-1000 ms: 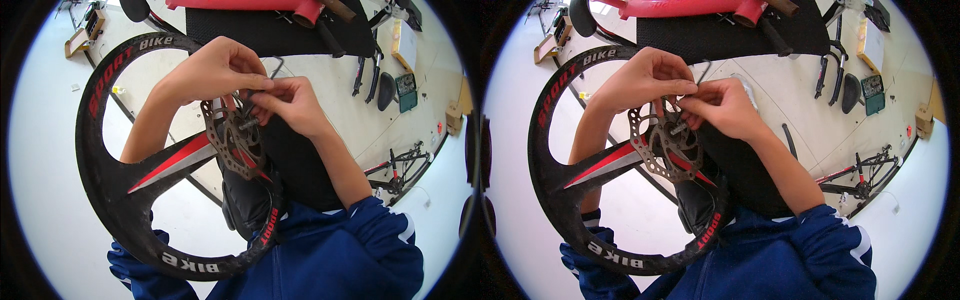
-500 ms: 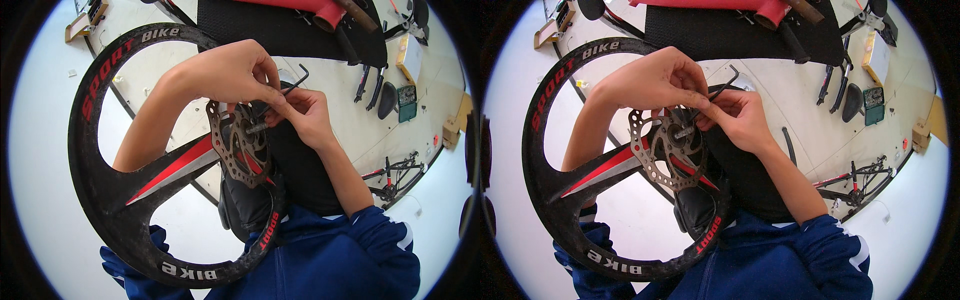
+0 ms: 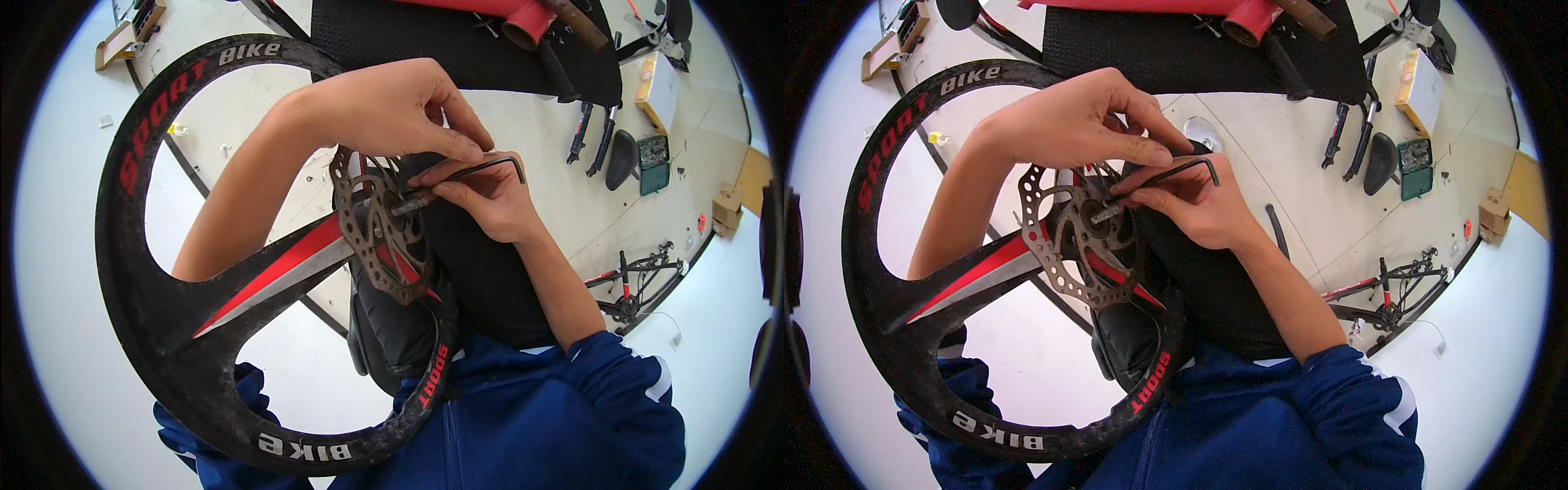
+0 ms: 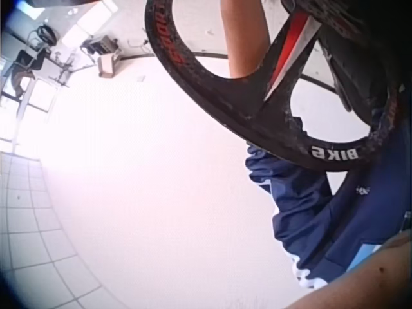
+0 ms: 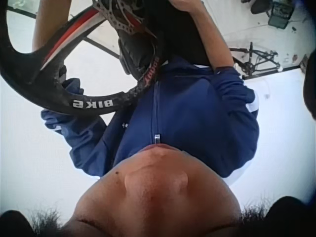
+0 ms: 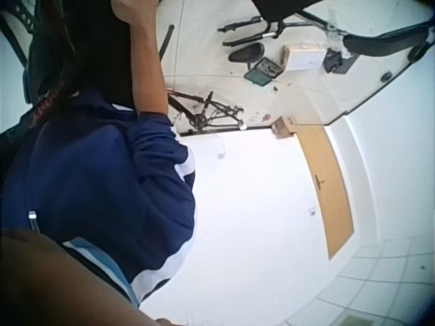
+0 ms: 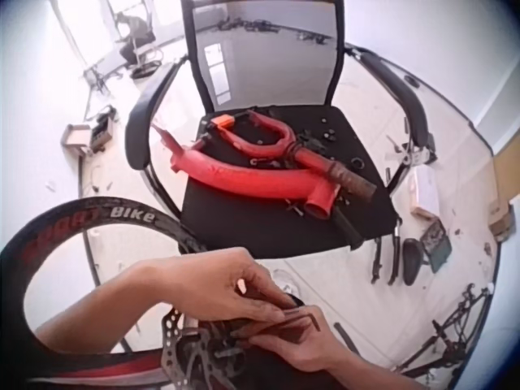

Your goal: The person assembles a bicycle wheel by attaching a brake disc to the hub and tightening it with an Allen key. They then place the wheel and a red fork on a chair.

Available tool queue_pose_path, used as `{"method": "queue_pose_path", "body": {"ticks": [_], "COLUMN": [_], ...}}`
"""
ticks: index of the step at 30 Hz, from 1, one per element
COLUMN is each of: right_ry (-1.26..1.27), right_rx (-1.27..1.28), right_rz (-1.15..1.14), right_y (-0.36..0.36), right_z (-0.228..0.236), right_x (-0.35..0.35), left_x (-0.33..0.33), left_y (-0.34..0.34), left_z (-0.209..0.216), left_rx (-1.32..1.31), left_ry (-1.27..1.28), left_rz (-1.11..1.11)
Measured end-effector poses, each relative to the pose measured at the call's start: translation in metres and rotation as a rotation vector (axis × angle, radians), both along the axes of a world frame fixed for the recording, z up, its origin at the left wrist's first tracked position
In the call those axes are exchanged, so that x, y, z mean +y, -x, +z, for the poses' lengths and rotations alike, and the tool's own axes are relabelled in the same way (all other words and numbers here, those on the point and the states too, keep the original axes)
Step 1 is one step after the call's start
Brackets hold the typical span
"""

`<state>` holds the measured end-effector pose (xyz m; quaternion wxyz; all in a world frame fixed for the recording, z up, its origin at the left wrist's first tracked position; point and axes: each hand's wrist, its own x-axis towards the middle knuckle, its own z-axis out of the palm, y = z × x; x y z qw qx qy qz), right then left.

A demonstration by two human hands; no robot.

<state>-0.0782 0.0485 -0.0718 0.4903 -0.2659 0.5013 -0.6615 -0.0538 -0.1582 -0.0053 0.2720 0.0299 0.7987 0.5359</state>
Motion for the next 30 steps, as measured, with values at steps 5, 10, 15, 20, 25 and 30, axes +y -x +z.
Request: {"method": "queue_pose_path", "body": {"ticks": [5, 10, 15, 20, 25, 30], "right_ry": [0.056, 0.044, -0.100, -0.191, -0.102, 0.035], "right_rx": [0.026, 0.110, 0.055, 0.073, -0.009, -0.028], "right_rz": [0.048, 0.010, -0.064, -0.090, -0.058, -0.029], "right_y": [0.003, -0.002, -0.008, -0.009, -0.008, -0.009], "right_z": [0.001, 0.005, 0.009, 0.011, 0.007, -0.002], "right_x": [-0.001, -0.006, -0.008, -0.009, -0.006, -0.005], "left_x": [0.014, 0.022, 0.019, 0.019, 0.013, 0.015], "left_y": [0.011, 0.016, 0.012, 0.012, 0.008, 0.005], "left_z": [0.009, 0.012, 0.017, 0.012, 0.010, 0.012], "left_rx": [0.156, 0.166, 0.118, 0.065, 0.047, -0.012], "left_ry": [0.048, 0.048, 0.097, 0.128, -0.041, -0.030], "left_rz": [-0.074, -0.121, 0.016, 0.103, 0.046, -0.084]}}
